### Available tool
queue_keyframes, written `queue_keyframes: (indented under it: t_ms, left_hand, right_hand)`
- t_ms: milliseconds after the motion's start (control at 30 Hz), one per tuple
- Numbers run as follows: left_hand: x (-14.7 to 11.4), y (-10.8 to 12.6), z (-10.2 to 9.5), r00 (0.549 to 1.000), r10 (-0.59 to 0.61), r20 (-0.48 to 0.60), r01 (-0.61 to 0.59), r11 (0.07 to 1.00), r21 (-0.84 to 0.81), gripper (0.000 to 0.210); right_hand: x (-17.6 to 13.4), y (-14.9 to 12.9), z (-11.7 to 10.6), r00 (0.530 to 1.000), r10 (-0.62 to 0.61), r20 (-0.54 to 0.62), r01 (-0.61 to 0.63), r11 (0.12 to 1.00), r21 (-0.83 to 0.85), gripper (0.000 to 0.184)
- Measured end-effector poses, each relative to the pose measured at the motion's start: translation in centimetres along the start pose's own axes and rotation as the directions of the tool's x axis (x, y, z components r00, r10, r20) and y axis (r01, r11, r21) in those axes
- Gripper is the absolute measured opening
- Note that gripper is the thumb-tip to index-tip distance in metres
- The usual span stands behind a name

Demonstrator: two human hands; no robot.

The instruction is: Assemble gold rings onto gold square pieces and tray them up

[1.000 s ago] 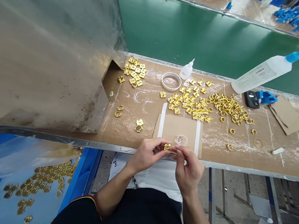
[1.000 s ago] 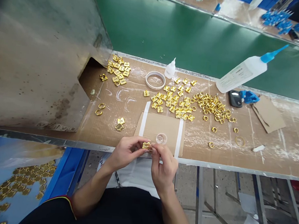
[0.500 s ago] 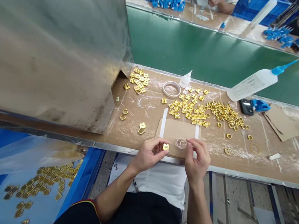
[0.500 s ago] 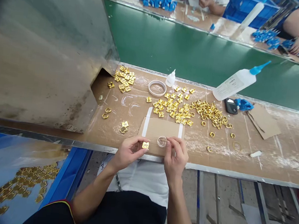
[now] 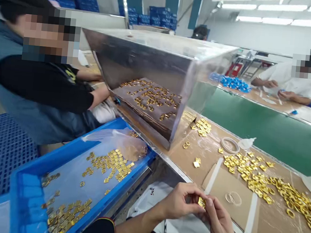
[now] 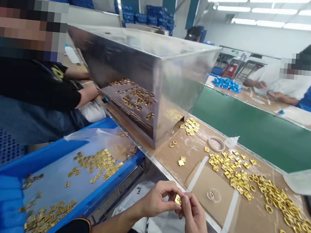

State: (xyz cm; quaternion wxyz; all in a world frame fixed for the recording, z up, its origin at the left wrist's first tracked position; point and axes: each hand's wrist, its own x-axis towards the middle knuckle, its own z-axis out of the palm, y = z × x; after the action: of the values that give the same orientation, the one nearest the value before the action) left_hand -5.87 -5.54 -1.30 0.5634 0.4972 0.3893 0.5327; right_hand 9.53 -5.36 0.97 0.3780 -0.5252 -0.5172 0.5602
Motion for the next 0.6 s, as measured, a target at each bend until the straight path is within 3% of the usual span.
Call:
queue_keyframes:
  t_ms: [200, 300, 367, 433, 500, 567, 600]
  left_hand:
    - [-3.7, 0.8, -2.0, 0.98, 0.056, -0.19, -0.087, 0.984, -0.156, 0.047]
    - [-5.4, 1.0, -4.1, 0.959, 0.069, -0.276, -0.139, 0.959, -0.246, 0.051]
    - [-6.5, 1.3, -6.2, 0.925, 0.073, -0.374, -0.185, 0.944, -0.273, 0.049]
    - [-7.5, 1.5, -8.7, 0.885, 0.076, -0.459, -0.223, 0.935, -0.275, 0.048]
    - [-8.2, 1.7, -11.1, 0.854, 0.061, -0.517, -0.249, 0.92, -0.303, 0.051]
    - [-8.8, 1.7, -13.1, 0.836, 0.014, -0.549, -0.246, 0.903, -0.351, 0.054]
    - [-9.1, 1.7, -13.9, 0.828, -0.012, -0.56, -0.238, 0.897, -0.372, 0.054]
  right_hand:
    - [-0.7, -0.6, 4.3, 0.965, 0.094, 0.243, -0.14, 0.974, 0.179, 0.052]
    - [-0.2, -0.4, 7.0, 0.927, 0.083, 0.366, -0.148, 0.977, 0.154, 0.054]
    - [0.7, -0.9, 8.7, 0.901, 0.016, 0.434, -0.032, 0.999, 0.03, 0.058]
    - [2.1, -2.5, 10.6, 0.882, -0.112, 0.459, 0.207, 0.965, -0.163, 0.058]
    - [3.9, -5.4, 13.4, 0.841, -0.251, 0.48, 0.461, 0.796, -0.391, 0.048]
    - [6.2, -9.2, 17.3, 0.792, -0.305, 0.529, 0.606, 0.502, -0.618, 0.036]
    - [7.6, -11.1, 19.6, 0.797, -0.312, 0.518, 0.602, 0.323, -0.731, 0.03]
